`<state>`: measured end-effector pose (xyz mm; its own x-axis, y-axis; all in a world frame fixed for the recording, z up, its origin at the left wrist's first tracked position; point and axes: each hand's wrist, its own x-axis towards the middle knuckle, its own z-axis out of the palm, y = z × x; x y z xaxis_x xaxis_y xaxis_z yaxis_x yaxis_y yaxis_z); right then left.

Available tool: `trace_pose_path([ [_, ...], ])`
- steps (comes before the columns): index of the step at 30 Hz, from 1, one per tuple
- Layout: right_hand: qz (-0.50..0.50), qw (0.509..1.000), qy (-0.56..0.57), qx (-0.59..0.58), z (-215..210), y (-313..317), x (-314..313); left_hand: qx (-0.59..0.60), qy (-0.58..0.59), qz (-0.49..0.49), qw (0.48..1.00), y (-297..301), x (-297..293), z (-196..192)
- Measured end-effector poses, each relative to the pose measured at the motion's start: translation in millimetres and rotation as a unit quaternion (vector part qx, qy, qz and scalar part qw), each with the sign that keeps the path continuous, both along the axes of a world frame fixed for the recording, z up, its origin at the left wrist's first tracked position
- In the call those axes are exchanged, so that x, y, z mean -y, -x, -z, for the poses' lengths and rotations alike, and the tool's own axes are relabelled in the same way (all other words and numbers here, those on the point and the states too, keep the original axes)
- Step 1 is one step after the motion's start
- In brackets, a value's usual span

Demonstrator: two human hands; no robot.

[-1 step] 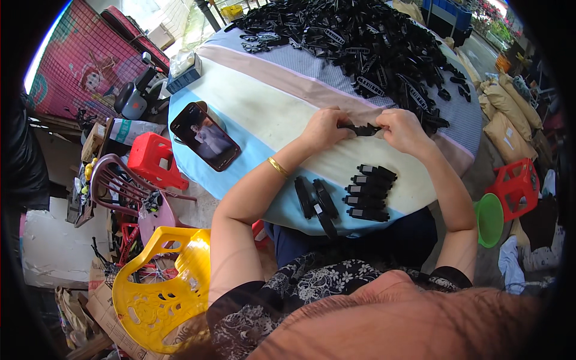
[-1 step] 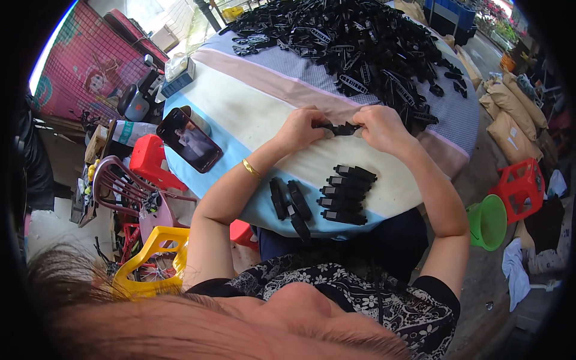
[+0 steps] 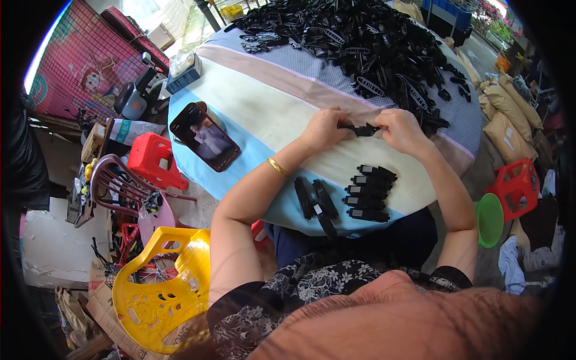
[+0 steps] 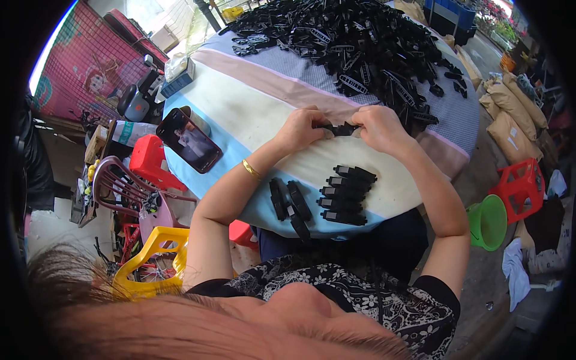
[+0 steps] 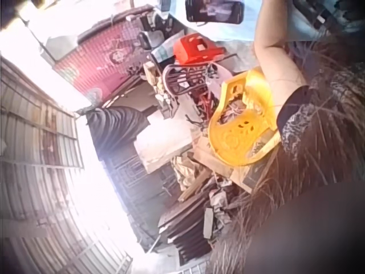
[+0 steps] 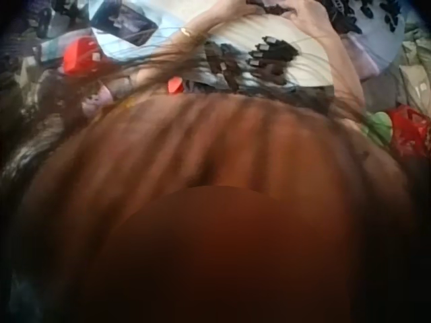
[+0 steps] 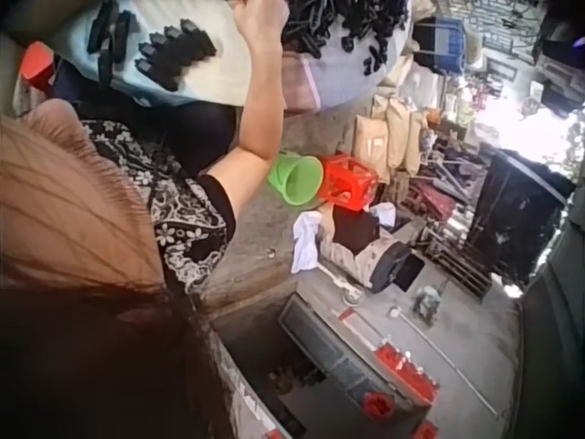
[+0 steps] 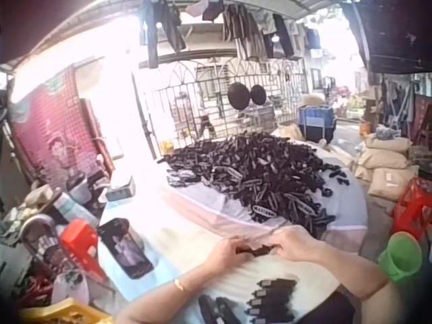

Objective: The recorder is sorting and stacking black hair claw clips on a cluttered table.

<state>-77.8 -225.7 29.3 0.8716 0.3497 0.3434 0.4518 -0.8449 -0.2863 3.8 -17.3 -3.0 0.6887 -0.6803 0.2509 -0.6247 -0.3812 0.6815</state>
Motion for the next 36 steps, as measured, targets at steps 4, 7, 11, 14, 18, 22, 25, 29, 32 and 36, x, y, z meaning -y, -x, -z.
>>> trace_pose_path([
  [4,-0.063,0.995,-0.067,0.047,19,-12,-7,-0.027,0.015,0.031,0.999,1,7,-2],
  [7,-0.061,0.994,-0.031,0.079,20,-8,-8,-0.048,0.040,0.044,0.997,0,11,2],
  [11,-0.048,0.993,0.013,0.111,10,14,2,-0.062,0.022,0.069,0.995,7,2,-4],
  [14,0.095,0.979,0.028,0.177,-1,30,41,0.052,-0.002,0.167,0.985,12,-4,-7],
  [18,0.262,0.956,-0.105,0.076,49,25,113,0.075,0.031,0.264,0.961,35,19,-12],
  [22,0.203,0.958,-0.173,0.103,59,-2,75,0.069,0.031,0.298,0.952,39,25,-11],
  [25,0.227,0.961,-0.139,0.075,56,-27,36,-0.010,0.035,0.193,0.981,37,21,-14],
  [29,0.223,0.970,-0.078,0.052,62,-58,11,0.224,0.063,0.092,0.968,19,20,-4],
  [32,0.187,0.972,-0.140,0.021,58,-68,11,0.157,0.042,0.071,0.984,10,19,-3],
  [36,0.127,0.971,-0.197,0.047,37,-63,33,0.121,0.011,0.067,0.990,-9,20,0],
])
